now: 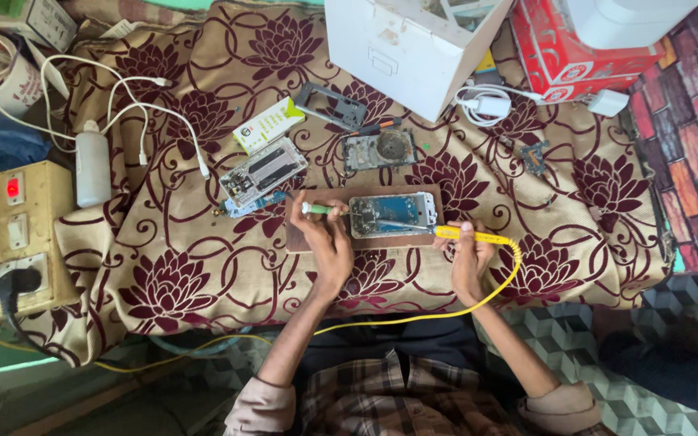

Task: The person uses a soldering iron and a small tube to work on a disassembled mobile phone motherboard placed on a wooden board. They repeatedly apply the soldering iron to various points on the circuit board while holding the tube in the other hand.

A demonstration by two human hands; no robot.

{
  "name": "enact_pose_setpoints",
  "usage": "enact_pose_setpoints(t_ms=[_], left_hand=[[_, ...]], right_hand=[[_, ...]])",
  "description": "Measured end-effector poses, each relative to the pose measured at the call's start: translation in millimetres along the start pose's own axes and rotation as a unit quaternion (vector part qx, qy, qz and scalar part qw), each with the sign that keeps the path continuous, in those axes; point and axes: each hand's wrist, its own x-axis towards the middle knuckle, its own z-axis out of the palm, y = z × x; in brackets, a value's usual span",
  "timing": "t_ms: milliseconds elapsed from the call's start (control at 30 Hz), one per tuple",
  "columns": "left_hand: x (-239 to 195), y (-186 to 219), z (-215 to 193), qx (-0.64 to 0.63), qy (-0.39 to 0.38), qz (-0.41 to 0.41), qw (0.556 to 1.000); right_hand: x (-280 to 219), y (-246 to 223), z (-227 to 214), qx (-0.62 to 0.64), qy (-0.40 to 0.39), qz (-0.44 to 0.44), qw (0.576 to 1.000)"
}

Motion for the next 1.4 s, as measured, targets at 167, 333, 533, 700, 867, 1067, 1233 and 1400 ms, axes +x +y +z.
enact_pose_setpoints(t_ms=[167, 333, 533, 700, 867, 1067, 1233, 1400], left_hand=[[-2, -1, 0, 0.020, 0.036, 0.005, 0.999], [2, 5, 2, 0.004, 0.007, 0.003, 1.000], [13, 1, 11, 0.033, 0.022, 0.010, 0.999], [3, 4, 4, 0.047, 0.017, 0.017, 0.999], [-10, -6, 5, 0.040, 0.050, -0.021, 0.998], [-3, -13, 6, -0.011, -0.003, -0.006, 1.000], [-10, -12, -1, -0.002, -0.013, -0.006, 1.000], [-8, -14, 3, -0.025, -0.020, -0.011, 0.999]], right_hand=[[-14, 12, 3, -0.062, 0.037, -0.017, 0.997], [4, -32, 13, -0.057, -0.041, -0.015, 0.997], [43, -127, 50, -0.262, -0.168, -0.185, 0.932], [55, -165, 83, -0.278, -0.209, -0.167, 0.922], [68, -156, 96, -0.364, -0.213, -0.143, 0.896], [83, -154, 91, -0.331, -0.266, -0.040, 0.904], [70, -154, 76, -0.235, -0.285, 0.024, 0.929], [64, -136, 78, -0.274, -0.168, -0.029, 0.946]])
